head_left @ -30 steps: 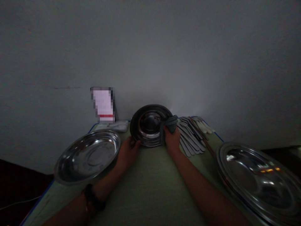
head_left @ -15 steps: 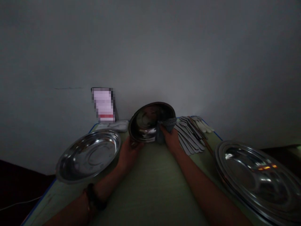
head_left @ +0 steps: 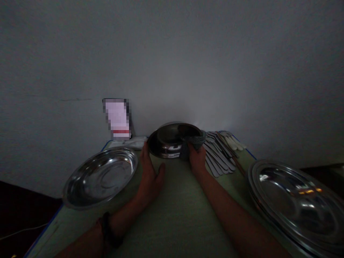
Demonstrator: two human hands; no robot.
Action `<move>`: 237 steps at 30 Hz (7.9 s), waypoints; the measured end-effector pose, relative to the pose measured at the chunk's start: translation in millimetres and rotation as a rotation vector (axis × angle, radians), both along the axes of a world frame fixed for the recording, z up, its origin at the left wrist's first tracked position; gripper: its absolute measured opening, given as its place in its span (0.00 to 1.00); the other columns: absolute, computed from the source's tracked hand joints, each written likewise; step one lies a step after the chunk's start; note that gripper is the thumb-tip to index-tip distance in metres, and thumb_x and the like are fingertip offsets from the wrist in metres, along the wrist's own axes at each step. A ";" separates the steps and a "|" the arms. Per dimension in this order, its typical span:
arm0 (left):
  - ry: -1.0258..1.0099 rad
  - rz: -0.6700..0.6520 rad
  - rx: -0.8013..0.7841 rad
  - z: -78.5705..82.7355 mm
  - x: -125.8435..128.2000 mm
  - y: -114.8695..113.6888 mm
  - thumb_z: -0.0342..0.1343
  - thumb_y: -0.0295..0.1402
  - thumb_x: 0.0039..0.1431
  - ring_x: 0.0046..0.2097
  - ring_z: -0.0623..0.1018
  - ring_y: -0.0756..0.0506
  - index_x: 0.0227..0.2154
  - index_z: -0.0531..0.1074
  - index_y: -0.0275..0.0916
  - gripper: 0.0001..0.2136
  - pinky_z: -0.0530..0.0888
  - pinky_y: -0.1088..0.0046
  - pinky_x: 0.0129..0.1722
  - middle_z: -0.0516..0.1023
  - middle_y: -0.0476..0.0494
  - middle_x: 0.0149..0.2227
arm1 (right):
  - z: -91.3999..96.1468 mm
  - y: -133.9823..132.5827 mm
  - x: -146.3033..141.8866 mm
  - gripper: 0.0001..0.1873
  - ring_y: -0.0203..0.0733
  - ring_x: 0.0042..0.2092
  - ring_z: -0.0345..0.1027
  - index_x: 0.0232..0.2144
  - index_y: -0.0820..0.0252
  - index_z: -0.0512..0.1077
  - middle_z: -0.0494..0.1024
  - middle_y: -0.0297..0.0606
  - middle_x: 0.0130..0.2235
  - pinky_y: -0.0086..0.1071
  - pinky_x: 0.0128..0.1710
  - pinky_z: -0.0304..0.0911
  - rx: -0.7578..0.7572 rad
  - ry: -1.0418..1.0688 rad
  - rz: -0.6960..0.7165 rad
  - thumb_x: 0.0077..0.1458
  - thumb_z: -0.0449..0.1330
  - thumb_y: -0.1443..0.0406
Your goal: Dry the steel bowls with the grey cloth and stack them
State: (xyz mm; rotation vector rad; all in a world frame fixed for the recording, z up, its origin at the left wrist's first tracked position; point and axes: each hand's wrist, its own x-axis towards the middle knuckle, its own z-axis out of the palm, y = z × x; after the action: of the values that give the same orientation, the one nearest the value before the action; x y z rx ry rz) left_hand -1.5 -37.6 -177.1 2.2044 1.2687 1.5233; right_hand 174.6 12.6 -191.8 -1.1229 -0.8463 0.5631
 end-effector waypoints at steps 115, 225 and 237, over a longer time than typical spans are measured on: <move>-0.776 -0.184 -0.756 20.2 1.0 6.0 0.61 0.26 0.48 0.60 0.69 0.38 0.63 0.43 0.46 0.42 0.66 0.55 0.59 0.64 0.33 0.62 | 8.4 -1.7 -2.2 0.12 0.45 0.34 0.71 0.26 0.59 0.75 0.80 0.39 0.30 0.37 0.37 0.65 0.068 -0.232 0.001 0.46 0.61 0.56; -0.614 -0.221 -0.539 16.4 0.1 5.0 0.59 0.24 0.48 0.64 0.63 0.37 0.65 0.37 0.59 0.47 0.70 0.56 0.54 0.51 0.40 0.68 | 10.9 -3.0 -3.4 0.13 0.47 0.36 0.71 0.24 0.60 0.75 0.80 0.40 0.28 0.39 0.39 0.64 0.064 -0.215 -0.041 0.48 0.59 0.56; -0.654 -0.247 -0.554 12.4 0.1 6.5 0.60 0.26 0.46 0.62 0.64 0.40 0.61 0.42 0.54 0.43 0.70 0.59 0.53 0.56 0.39 0.63 | 10.8 -1.8 -1.1 0.13 0.48 0.37 0.72 0.25 0.59 0.75 0.80 0.40 0.29 0.40 0.40 0.64 0.038 -0.219 -0.039 0.47 0.59 0.56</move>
State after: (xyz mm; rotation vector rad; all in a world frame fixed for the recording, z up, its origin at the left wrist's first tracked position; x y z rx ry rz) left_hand -1.5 -31.0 -164.8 1.3050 0.9910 1.3972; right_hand 173.5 10.8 -181.0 -1.1775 -1.0168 0.3941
